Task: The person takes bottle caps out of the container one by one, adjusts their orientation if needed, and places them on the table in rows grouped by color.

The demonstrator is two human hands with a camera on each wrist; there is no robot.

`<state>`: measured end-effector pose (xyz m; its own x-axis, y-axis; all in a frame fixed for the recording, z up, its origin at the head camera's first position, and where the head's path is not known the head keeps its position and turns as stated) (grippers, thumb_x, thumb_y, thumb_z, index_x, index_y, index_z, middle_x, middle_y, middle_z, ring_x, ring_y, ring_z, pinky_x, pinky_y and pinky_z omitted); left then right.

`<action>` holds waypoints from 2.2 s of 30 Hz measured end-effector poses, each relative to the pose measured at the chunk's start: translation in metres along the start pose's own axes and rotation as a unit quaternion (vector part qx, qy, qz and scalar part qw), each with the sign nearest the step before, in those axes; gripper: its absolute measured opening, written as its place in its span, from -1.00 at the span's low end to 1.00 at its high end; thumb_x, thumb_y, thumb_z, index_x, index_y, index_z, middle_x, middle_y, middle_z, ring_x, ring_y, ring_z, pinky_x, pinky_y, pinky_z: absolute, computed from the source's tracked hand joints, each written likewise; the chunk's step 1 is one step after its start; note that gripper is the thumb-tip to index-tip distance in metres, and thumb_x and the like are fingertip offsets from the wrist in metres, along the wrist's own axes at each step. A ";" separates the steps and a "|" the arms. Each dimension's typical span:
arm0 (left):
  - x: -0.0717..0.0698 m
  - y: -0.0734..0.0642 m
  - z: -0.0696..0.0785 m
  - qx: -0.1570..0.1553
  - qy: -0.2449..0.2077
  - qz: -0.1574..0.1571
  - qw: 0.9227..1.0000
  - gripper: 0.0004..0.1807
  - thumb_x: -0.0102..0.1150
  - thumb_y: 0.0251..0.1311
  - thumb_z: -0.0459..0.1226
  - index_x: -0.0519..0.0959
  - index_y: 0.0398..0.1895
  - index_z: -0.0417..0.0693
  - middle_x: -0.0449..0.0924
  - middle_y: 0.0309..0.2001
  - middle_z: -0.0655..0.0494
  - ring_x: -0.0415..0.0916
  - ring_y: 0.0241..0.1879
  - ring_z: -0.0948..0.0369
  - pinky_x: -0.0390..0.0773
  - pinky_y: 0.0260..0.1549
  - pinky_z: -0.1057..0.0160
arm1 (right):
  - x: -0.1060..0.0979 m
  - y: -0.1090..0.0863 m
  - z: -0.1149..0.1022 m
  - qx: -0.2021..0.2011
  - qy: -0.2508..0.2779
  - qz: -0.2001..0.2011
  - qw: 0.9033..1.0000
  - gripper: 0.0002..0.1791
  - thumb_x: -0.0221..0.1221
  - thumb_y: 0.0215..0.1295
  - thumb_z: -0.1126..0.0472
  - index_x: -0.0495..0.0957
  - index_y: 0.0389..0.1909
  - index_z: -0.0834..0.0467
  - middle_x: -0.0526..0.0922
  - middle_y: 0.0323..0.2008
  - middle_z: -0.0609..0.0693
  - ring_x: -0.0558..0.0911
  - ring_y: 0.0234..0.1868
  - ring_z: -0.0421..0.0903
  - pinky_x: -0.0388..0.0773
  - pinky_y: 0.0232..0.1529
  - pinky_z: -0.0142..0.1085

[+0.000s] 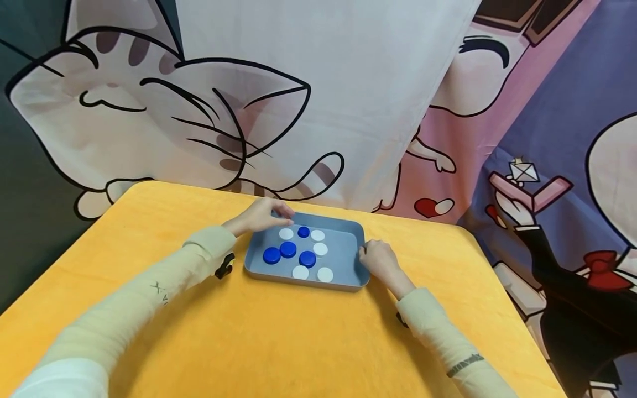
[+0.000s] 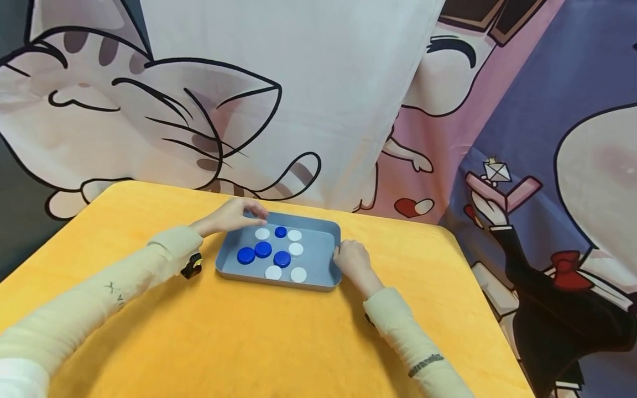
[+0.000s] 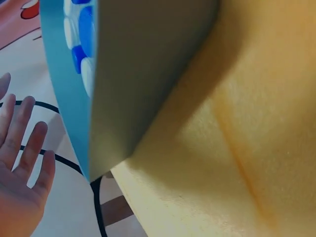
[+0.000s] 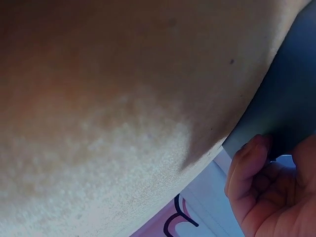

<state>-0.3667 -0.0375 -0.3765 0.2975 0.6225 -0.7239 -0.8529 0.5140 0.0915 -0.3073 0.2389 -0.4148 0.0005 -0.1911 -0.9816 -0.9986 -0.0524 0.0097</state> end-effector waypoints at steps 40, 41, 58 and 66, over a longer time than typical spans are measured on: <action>0.024 0.022 -0.034 0.025 0.051 -0.095 0.994 -0.64 0.40 0.04 -0.16 0.65 -0.12 -0.15 0.69 -0.14 0.01 0.59 -0.19 0.18 0.61 -0.05 0.17 | -0.001 -0.001 0.000 0.001 -0.001 0.013 1.000 -0.57 0.08 0.33 0.17 0.42 -0.77 0.15 0.45 -0.76 0.01 0.43 -0.70 -0.09 0.31 -0.65 -0.32; 0.024 0.022 -0.034 0.025 0.052 -0.095 0.994 -0.64 0.41 0.04 -0.17 0.66 -0.12 -0.15 0.69 -0.14 0.01 0.59 -0.19 0.18 0.61 -0.05 0.17 | -0.001 -0.001 0.000 0.001 -0.002 0.014 1.000 -0.57 0.08 0.34 0.17 0.42 -0.77 0.15 0.45 -0.76 0.01 0.43 -0.70 -0.08 0.31 -0.65 -0.32; 0.025 0.022 -0.031 0.020 0.097 -0.121 0.988 -0.57 0.42 0.02 -0.09 0.66 -0.09 -0.14 0.69 -0.18 0.04 0.52 -0.27 0.23 0.59 -0.13 0.26 | -0.002 -0.001 -0.001 -0.004 0.003 0.019 1.000 -0.54 0.08 0.33 0.19 0.36 -0.80 0.15 0.39 -0.79 0.00 0.40 -0.73 -0.09 0.25 -0.67 -0.34; 0.029 0.023 -0.036 0.030 0.113 -0.132 0.984 -0.55 0.42 0.00 -0.07 0.65 -0.08 -0.13 0.69 -0.18 0.06 0.51 -0.30 0.26 0.58 -0.19 0.33 | 0.001 -0.001 -0.001 -0.003 0.003 0.016 1.000 -0.55 0.08 0.33 0.18 0.37 -0.80 0.15 0.41 -0.79 0.00 0.41 -0.72 -0.09 0.27 -0.67 -0.34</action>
<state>-0.3931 -0.0287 -0.4199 0.3961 0.3185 -0.8612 -0.7303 0.6778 -0.0853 -0.3065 0.2378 -0.4158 -0.0307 -0.1991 -0.9795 -0.9978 -0.0520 0.0419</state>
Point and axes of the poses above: each hand's wrist, its own y-axis towards the middle knuckle, its own x-axis out of the palm, z = x × y, the point moved 6 cm from there along y, towards the middle knuckle
